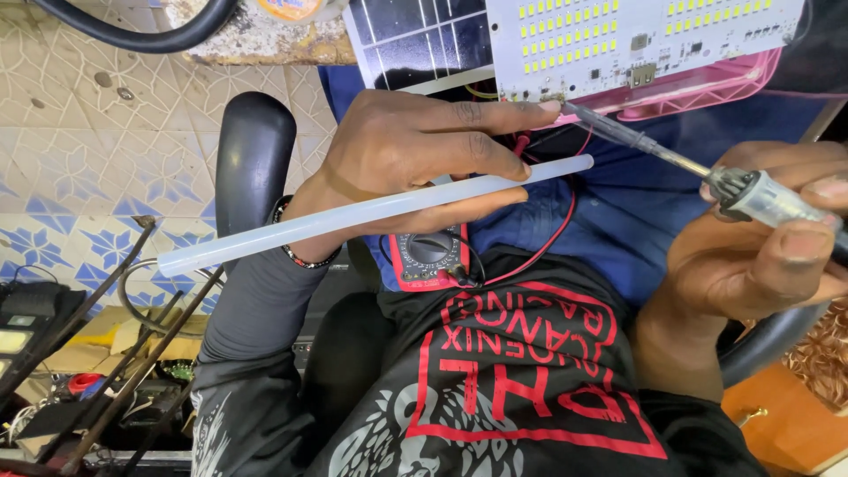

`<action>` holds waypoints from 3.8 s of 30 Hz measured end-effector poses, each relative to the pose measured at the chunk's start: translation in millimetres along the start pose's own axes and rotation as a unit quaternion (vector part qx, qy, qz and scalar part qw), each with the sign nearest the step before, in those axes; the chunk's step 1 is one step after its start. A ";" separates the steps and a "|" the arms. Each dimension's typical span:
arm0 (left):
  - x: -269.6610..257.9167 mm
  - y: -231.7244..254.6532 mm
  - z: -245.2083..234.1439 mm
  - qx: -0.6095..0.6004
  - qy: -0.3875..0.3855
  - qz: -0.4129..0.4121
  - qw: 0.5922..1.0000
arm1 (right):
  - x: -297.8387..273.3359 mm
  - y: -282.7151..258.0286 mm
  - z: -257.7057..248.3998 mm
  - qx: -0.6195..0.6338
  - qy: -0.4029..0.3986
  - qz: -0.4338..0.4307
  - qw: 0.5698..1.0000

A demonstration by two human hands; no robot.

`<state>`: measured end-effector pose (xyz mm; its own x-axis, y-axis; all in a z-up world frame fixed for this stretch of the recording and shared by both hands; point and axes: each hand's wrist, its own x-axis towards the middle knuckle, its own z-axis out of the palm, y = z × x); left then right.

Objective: The person sits in a chair and works on an LED circuit board resting on their lap. They use a soldering iron to apply heat to the board while holding a white plastic tube nearby, likely for desoldering or fume extraction. A multimeter is visible on their lap, and they briefly handle a smartphone at the start.

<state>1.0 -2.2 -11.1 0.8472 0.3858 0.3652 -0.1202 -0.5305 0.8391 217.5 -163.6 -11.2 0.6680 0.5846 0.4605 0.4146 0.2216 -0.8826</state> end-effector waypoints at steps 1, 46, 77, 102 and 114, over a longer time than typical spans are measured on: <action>-0.3 -0.4 0.7 0.005 0.004 0.000 1.000 | 0.4 -1.4 -1.3 -0.011 -0.020 0.003 1.000; 1.2 1.5 -1.6 0.012 -0.003 -0.002 1.000 | -4.0 0.4 -4.7 -0.026 0.014 0.025 0.999; 8.0 6.9 -1.1 -0.069 0.017 0.002 0.997 | 14.3 58.1 -61.9 -0.274 -0.163 -0.225 0.921; 0.5 17.5 6.3 -0.132 0.096 -0.101 0.981 | -5.5 -41.8 -30.7 -0.118 -0.126 -0.243 0.955; 3.1 18.7 6.6 -0.172 0.095 -0.096 0.976 | -18.1 -29.1 -30.6 -0.068 -0.170 -0.233 0.955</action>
<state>4.9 -15.9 3.0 0.7643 0.6028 0.2292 -0.1633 -0.1629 0.9730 212.2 -204.5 9.0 0.1620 0.6718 0.7228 0.7095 0.4298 -0.5585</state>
